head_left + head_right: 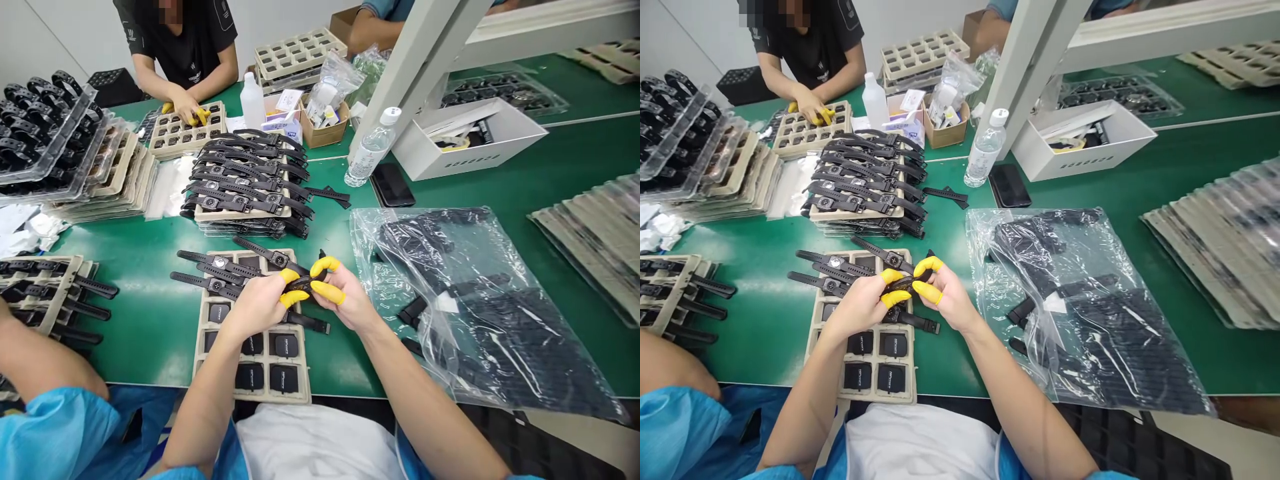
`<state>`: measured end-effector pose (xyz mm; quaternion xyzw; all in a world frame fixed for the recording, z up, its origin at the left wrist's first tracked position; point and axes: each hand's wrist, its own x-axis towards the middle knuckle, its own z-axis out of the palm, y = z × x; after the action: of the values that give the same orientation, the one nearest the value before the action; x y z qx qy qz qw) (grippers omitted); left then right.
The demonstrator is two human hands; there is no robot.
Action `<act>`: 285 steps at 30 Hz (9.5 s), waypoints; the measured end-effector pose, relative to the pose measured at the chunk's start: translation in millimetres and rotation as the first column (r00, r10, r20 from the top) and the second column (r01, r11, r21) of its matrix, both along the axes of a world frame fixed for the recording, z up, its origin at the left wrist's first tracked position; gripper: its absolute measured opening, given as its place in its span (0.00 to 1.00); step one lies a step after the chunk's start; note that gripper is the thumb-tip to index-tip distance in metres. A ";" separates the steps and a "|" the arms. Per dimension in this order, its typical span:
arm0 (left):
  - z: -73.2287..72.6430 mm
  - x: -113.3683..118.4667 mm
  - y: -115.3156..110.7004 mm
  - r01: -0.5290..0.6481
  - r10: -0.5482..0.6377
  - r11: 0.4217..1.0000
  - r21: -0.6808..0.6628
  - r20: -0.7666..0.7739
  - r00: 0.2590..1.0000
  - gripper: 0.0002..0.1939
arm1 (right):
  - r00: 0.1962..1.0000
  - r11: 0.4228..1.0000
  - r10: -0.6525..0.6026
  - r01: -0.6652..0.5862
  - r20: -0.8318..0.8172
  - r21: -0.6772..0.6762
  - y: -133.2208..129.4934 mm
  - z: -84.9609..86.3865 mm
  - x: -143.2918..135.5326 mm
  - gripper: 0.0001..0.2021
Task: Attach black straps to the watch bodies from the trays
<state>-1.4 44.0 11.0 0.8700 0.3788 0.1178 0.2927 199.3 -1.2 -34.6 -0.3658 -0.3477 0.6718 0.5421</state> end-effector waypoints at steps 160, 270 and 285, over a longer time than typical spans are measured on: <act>-22.8 18.4 0.4 -0.213 0.327 0.941 -0.264 0.541 0.775 0.17 | 0.993 0.993 -0.116 0.115 -0.030 -0.034 -5.5 15.0 -9.6 0.20; -33.6 13.2 6.6 0.101 -0.165 0.977 0.188 0.370 0.914 0.23 | 0.980 0.992 0.068 -0.086 -0.185 -0.093 -8.3 15.7 -14.3 0.18; -32.1 7.8 7.1 0.159 -0.199 0.973 0.167 0.262 0.944 0.21 | 0.990 0.980 0.108 -0.122 -0.094 -0.159 -6.2 5.7 -12.2 0.18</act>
<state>6.5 51.1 -21.1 0.8945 0.2439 0.2382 0.2892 187.0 -7.4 -28.9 -0.3596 -0.2881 0.7434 0.4848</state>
